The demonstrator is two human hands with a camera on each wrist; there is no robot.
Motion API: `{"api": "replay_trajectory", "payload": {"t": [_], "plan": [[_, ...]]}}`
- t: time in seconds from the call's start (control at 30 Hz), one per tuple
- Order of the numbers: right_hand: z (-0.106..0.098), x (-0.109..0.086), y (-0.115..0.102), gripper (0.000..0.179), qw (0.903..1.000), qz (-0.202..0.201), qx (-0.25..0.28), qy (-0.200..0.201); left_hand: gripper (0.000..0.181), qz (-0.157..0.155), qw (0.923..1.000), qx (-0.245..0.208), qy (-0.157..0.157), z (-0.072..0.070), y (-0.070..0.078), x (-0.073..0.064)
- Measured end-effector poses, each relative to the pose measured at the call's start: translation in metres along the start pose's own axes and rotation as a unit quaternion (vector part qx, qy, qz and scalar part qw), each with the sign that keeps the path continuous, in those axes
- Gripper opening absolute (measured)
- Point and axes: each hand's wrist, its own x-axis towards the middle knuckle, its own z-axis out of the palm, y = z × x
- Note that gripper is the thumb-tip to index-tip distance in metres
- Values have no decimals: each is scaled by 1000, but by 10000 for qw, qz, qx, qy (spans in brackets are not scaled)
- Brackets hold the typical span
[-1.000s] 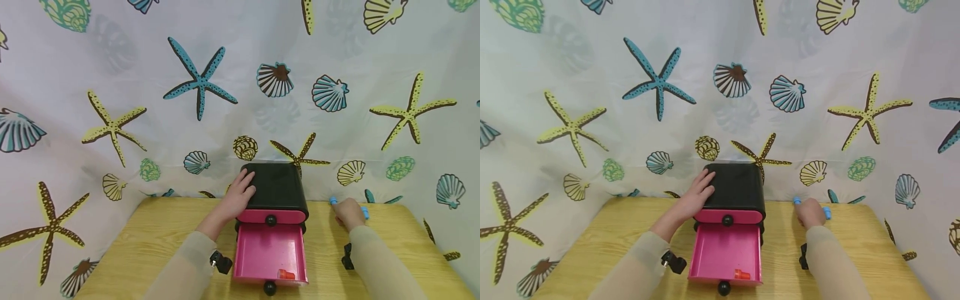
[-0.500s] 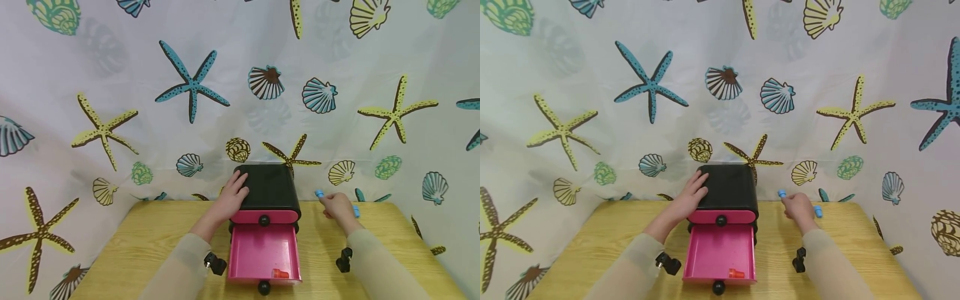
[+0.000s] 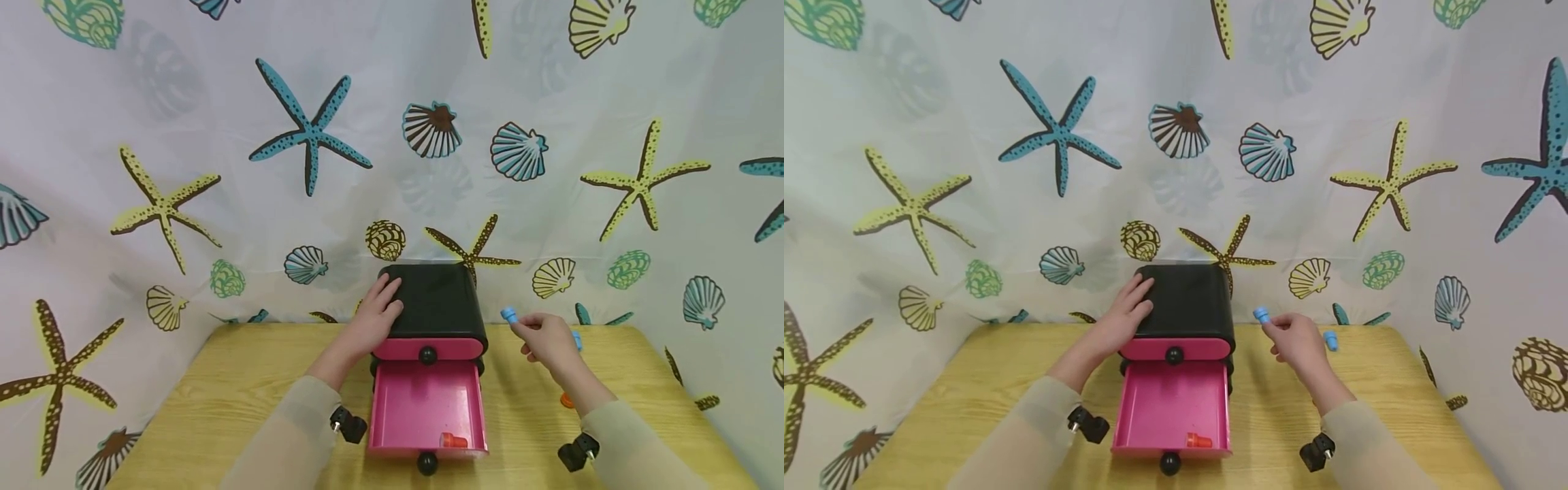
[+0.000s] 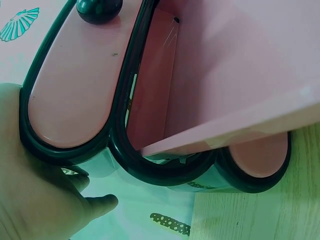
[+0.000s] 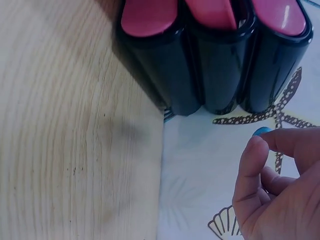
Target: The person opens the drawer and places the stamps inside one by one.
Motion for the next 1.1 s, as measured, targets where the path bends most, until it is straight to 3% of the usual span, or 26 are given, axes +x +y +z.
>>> {"api": "replay_trajectory", "payload": {"t": [0.27, 0.53, 0.83, 1.1], "plan": [[-1, -25, -8, 38, 9995, -226, 228, -19, 65, 14, 10000, 3, -23, -1, -4, 4], [-1, -53, -21, 36, 9989, -356, 298, -27, 65, 123, 9999, -63, 36, -1, 3, -2], [0, -79, -30, 38, 9997, -181, 146, -71, 64, 90, 9999, -73, 85, -2, 11, -6], [8, -101, -33, 31, 9994, -257, -88, -203, 63, 103, 9999, -32, 126, -1, 8, -4]]}}
